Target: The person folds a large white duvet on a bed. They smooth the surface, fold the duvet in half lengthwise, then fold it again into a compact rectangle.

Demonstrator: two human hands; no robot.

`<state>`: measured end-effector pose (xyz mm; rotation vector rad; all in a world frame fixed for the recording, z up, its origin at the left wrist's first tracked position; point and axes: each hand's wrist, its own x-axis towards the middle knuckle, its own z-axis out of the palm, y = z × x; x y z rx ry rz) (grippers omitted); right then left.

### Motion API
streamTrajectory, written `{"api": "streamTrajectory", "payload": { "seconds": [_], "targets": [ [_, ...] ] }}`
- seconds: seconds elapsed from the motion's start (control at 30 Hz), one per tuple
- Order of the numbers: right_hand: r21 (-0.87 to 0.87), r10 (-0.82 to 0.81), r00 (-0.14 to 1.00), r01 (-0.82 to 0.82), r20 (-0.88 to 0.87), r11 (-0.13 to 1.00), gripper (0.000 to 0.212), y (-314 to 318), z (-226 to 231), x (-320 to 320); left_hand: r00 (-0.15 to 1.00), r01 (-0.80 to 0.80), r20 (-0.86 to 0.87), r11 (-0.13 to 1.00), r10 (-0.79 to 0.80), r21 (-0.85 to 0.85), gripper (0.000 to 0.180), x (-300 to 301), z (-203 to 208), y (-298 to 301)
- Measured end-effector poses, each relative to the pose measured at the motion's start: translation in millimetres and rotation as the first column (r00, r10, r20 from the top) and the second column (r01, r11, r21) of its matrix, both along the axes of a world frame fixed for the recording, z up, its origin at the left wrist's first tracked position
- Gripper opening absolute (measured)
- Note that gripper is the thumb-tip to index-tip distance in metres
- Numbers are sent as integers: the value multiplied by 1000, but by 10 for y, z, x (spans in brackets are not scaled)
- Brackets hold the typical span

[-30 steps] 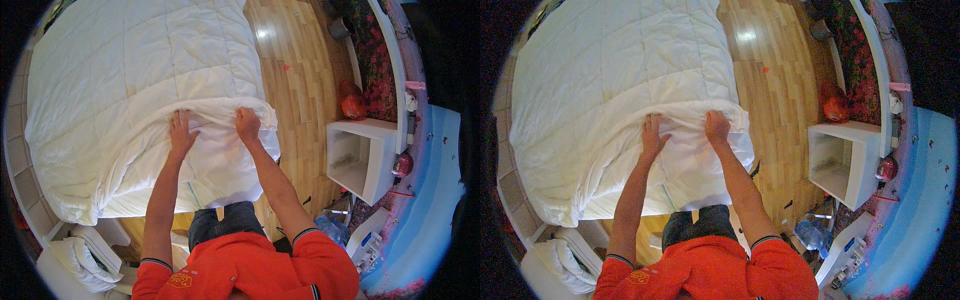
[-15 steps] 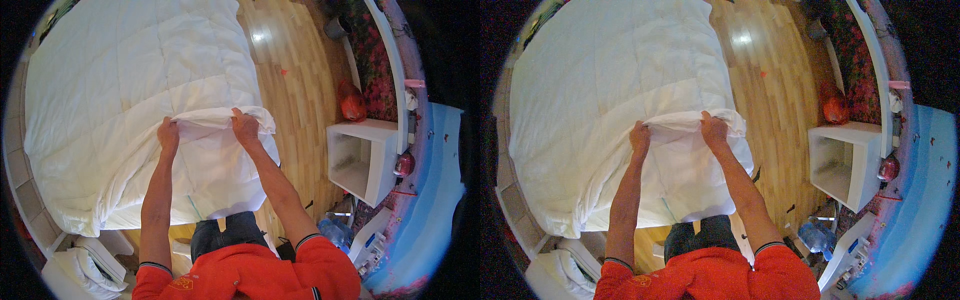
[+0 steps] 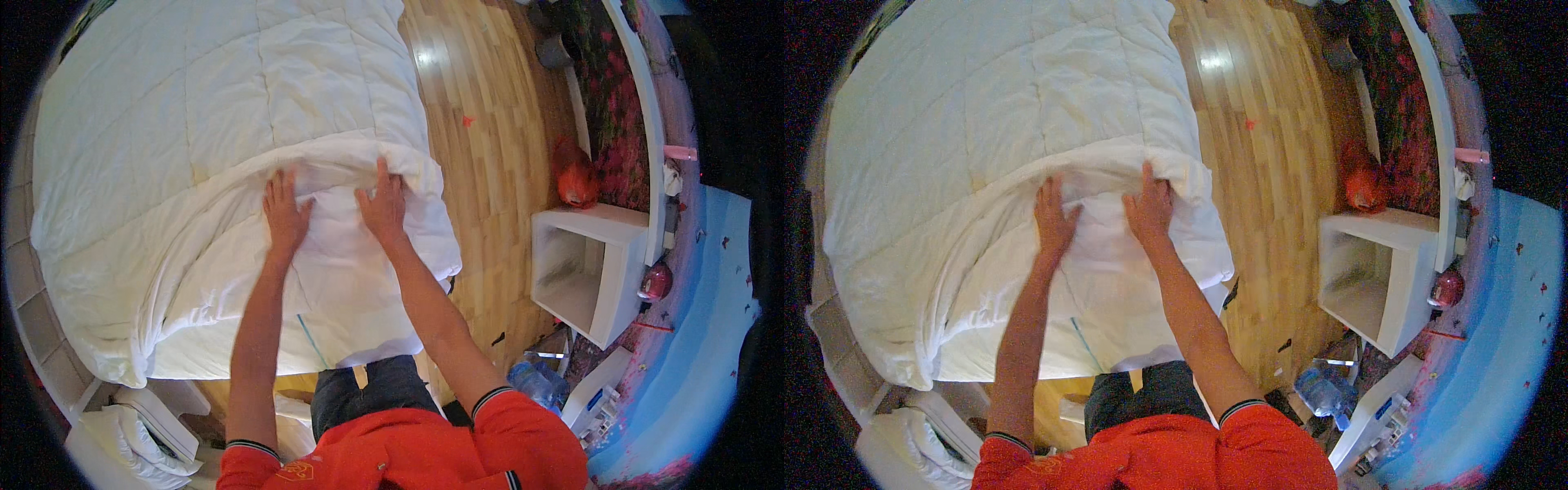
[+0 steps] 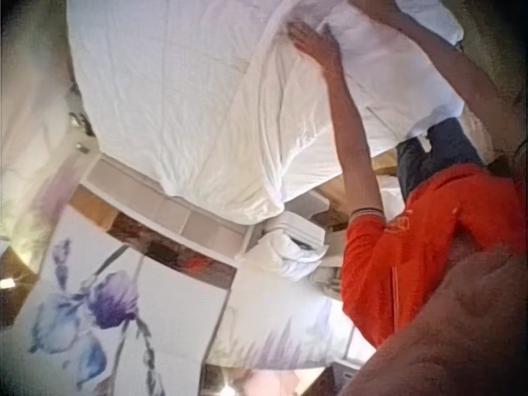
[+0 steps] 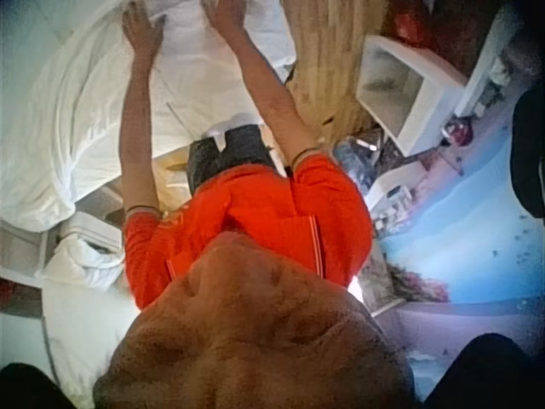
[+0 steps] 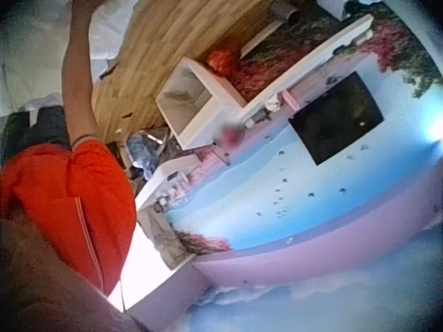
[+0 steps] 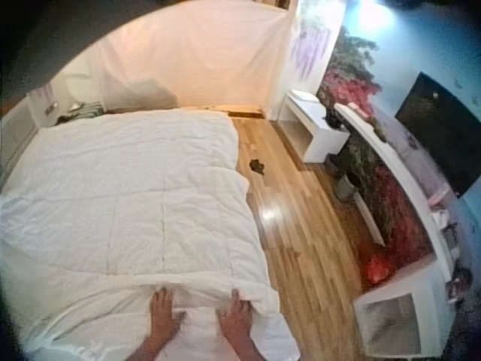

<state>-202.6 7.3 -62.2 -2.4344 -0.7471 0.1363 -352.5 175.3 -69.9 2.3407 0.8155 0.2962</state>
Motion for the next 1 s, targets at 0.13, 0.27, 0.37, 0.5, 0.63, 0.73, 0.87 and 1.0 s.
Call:
{"api": "streamTrajectory", "payload": {
  "seconds": [0.13, 0.27, 0.37, 0.5, 0.63, 0.73, 0.87, 1.0],
  "targets": [
    [49, 113, 994, -112, -11, 992, 82, -134, -29, 28, 939, -29, -339, 997, 50, 65, 88, -19, 101, -325],
    [154, 117, 970, -152, 211, 976, 69, -10, 230, 481, 899, 36, -438, 999, -20, 29, 96, 261, 218, -150],
    [206, 49, 974, -96, 223, 974, 67, 71, 237, 470, 943, 119, -321, 989, -83, 93, 98, 436, 218, -83],
    [-106, 106, 993, -100, 55, 989, 70, 19, -5, -194, 957, 99, -284, 981, -49, 164, 96, 803, 187, -65],
    [-260, 135, 989, -116, 55, 959, 75, 43, -292, -240, 870, 123, -483, 992, -95, 26, 91, 1066, 149, 146],
    [-329, 203, 979, -192, -3, 924, 77, 105, -434, -184, 923, 126, -369, 992, -110, 19, 83, 895, 80, 289],
    [-308, 204, 977, -175, 65, 935, 78, 14, -561, -90, 940, 54, -341, 971, 30, 233, 75, 31, 184, -153],
    [-277, 203, 973, -167, 108, 946, 80, 14, -367, -172, 808, -259, -455, 920, 374, 296, 77, -1614, 284, -525]
  ]
}}
